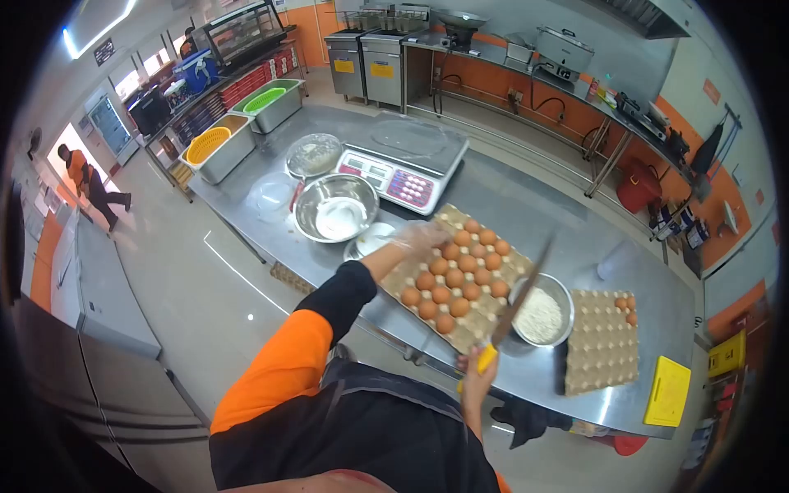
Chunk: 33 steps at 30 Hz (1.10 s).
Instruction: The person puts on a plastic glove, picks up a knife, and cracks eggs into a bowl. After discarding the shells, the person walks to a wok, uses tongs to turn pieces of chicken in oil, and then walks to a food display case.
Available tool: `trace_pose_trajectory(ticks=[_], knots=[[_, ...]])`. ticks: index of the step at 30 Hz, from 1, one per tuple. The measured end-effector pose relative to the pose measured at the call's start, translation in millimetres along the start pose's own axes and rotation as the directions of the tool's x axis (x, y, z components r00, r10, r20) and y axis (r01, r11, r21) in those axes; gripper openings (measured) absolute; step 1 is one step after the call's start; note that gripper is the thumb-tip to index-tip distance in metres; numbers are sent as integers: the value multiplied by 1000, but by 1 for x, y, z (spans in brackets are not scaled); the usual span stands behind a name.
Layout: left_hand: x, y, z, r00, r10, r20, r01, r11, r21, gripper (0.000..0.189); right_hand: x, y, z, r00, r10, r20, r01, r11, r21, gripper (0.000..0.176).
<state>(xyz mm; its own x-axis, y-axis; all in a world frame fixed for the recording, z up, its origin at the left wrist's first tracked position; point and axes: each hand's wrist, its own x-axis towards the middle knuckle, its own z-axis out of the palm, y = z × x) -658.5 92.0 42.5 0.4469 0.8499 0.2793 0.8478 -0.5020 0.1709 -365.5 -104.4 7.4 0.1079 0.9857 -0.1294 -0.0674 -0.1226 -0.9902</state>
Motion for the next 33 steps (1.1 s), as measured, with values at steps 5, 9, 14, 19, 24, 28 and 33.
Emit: trace_pose_trajectory(ticks=[5,9,14,19,24,28,33], knots=[[29,-33,-17,942,169,290,-160,986,-54,21,-46,-4,82,928,-23,-373,43,998,46,21],[31,-55,-17,896,382,226,-345,920,-186,27,-70,-7,151,807,6,-591,55,995,84,20],[30,-59,-34,931,348,111,-290,888,-356,37,-80,-22,215,752,75,-654,20,990,136,18],[-2,-99,-140,994,105,-18,-91,754,-650,45,-31,-39,277,838,73,-541,-24,995,97,21],[-103,-203,-210,954,-297,52,115,198,-974,43,20,-49,342,992,57,-116,-41,990,136,19],[-220,-278,-212,617,-787,28,120,58,-991,44,26,-61,418,972,53,227,-44,998,-47,16],[-353,-345,-197,212,-967,139,50,-132,-990,45,11,-50,531,727,92,680,-84,995,-44,22]])
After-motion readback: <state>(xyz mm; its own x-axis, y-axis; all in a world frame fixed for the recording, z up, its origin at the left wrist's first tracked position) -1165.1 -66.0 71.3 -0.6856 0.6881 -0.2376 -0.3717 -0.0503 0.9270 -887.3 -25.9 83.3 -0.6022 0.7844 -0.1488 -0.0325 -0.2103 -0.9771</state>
